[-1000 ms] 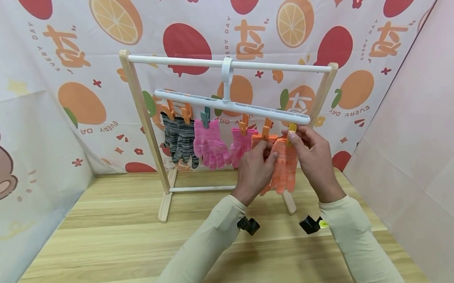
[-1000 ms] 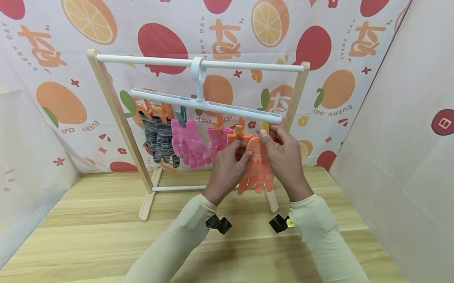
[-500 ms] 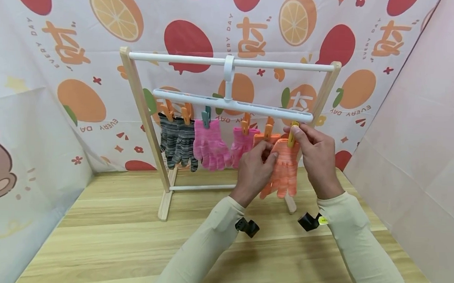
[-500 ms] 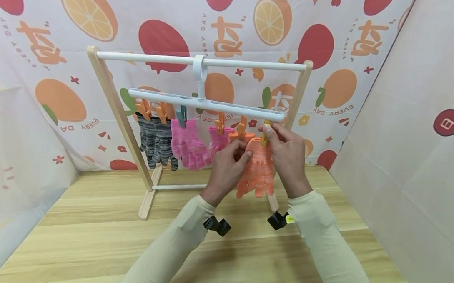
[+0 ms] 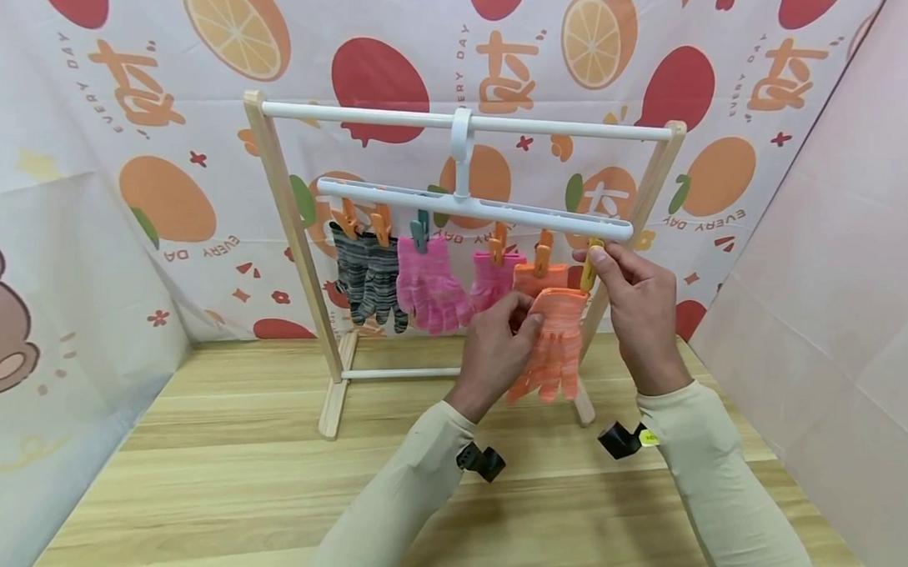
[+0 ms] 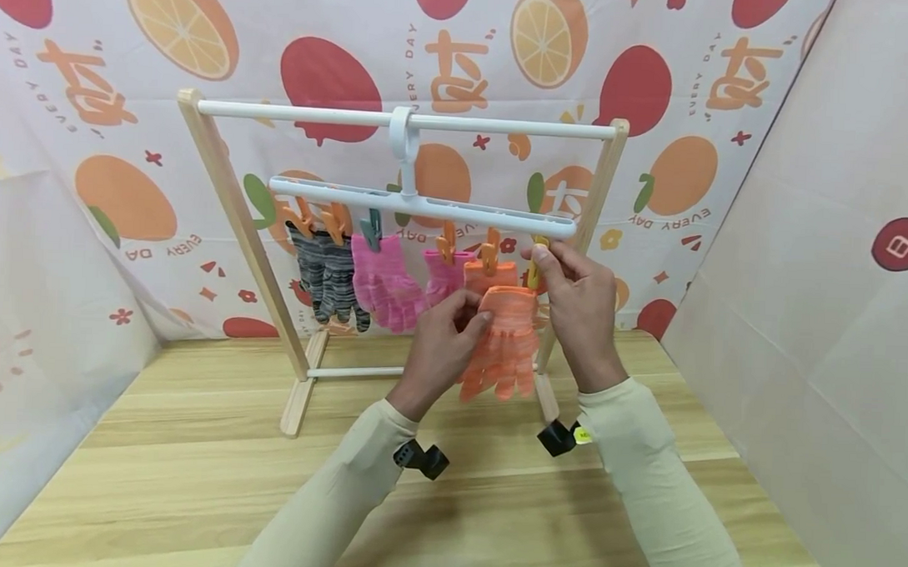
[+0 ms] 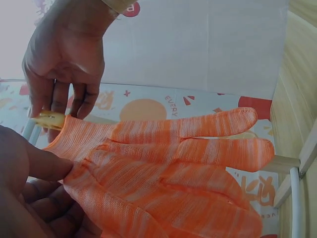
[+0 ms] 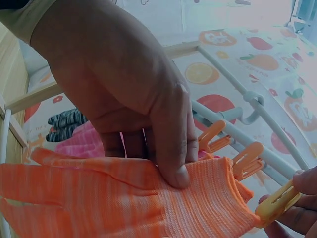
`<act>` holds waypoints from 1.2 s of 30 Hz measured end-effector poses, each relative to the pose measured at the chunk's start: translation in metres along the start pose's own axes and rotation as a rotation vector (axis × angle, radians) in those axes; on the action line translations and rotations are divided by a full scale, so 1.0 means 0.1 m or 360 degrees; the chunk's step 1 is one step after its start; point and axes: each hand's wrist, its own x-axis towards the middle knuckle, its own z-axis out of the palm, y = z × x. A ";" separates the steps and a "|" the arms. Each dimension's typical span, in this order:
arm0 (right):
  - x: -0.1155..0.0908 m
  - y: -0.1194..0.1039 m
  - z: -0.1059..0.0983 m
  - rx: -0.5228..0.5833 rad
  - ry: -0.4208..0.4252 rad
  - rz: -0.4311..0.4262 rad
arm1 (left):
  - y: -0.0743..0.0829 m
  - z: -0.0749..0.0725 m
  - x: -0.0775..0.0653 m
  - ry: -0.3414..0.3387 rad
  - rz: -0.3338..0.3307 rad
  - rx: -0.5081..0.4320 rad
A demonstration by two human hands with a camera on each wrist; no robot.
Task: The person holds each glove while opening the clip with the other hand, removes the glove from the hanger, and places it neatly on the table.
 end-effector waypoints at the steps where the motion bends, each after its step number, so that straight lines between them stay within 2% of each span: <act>1: 0.00 0.00 0.00 0.0003 0.0000 0.0002 | 0.00 -0.01 -0.01 -0.0003 0.0002 0.0004; 15: -0.01 0.00 0.02 0.0023 0.0011 0.0016 | -0.06 -0.14 -0.06 0.0017 0.0061 0.0067; 36: -0.03 -0.05 0.03 0.0022 0.0012 0.0021 | -0.15 -0.30 -0.15 -0.0050 0.0041 0.0073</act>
